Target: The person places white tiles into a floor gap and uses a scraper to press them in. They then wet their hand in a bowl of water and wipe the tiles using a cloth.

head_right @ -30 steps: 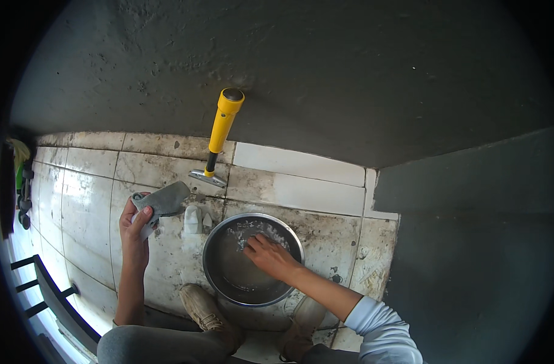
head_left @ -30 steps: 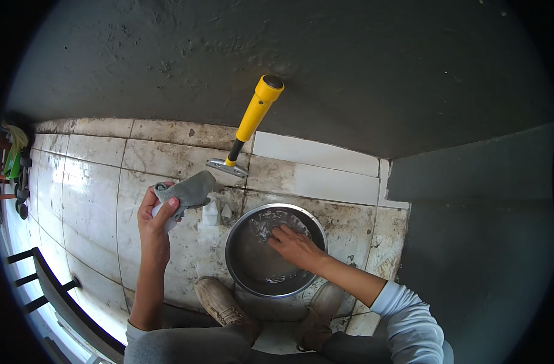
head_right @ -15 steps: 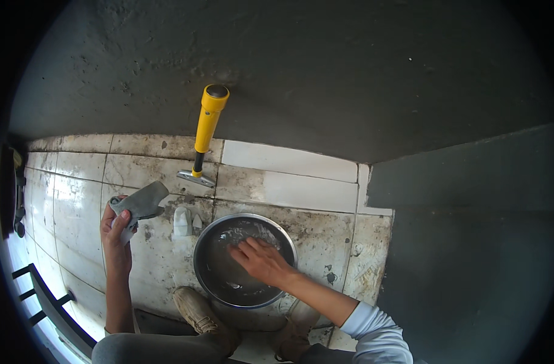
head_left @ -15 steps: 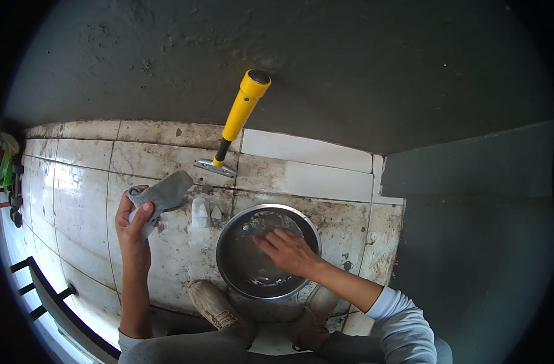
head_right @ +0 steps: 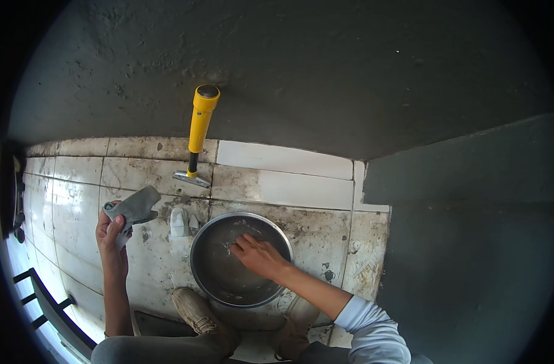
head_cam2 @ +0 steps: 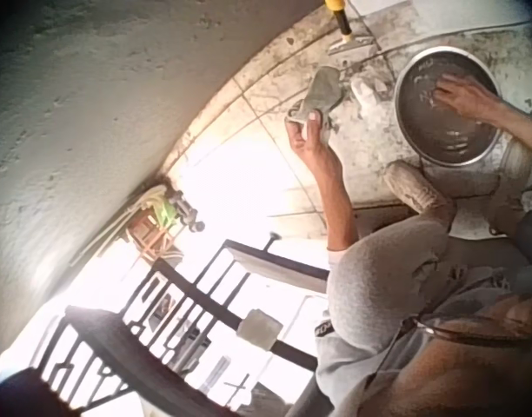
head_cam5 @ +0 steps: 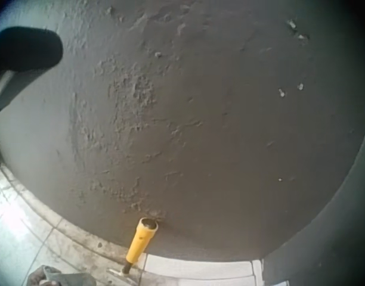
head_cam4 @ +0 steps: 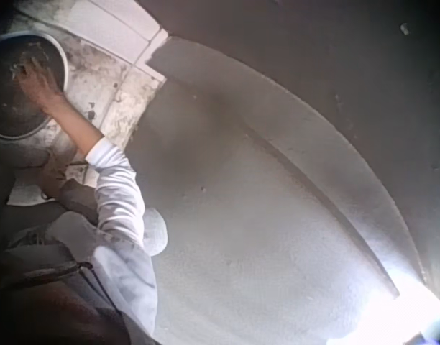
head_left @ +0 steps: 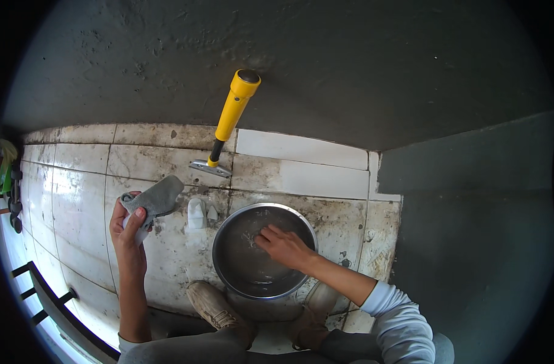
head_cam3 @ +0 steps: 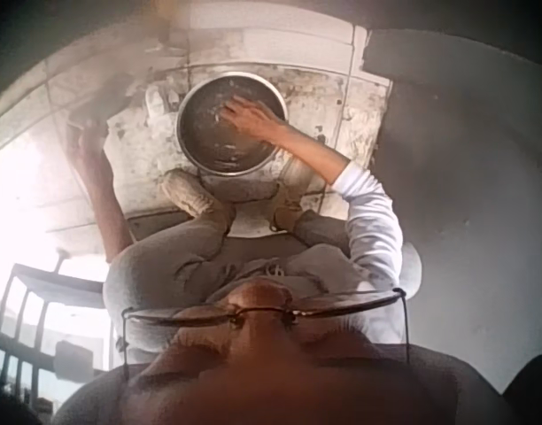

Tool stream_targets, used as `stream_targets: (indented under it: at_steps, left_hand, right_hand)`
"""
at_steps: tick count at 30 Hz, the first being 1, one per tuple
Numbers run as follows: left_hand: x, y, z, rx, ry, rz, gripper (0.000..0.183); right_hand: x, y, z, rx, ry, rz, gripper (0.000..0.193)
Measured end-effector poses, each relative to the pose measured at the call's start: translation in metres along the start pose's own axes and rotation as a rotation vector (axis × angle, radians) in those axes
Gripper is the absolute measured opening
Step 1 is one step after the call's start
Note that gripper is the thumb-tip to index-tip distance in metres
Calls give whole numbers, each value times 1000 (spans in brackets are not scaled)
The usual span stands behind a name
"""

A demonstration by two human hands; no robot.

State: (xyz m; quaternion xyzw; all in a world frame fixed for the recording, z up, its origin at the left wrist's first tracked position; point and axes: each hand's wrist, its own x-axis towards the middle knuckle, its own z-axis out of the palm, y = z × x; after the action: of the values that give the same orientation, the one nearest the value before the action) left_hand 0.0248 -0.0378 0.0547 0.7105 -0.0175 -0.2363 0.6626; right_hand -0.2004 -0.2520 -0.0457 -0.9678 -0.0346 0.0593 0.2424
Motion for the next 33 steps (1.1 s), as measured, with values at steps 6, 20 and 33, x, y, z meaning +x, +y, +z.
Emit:
stream_targets:
  at_steps: [6, 20, 33]
  left_hand:
    - [-1, -4, -7, 14, 20, 1, 39]
    - [-1, -1, -1, -22, 44, -1, 36]
    - [-2, 0, -5, 20, 23, -5, 40]
  right_hand:
    - [14, -22, -22, 108, 316, -200, 46]
    - [15, -18, -35, 74, 132, -44, 47]
    - [17, -18, -18, 118, 268, -100, 40]
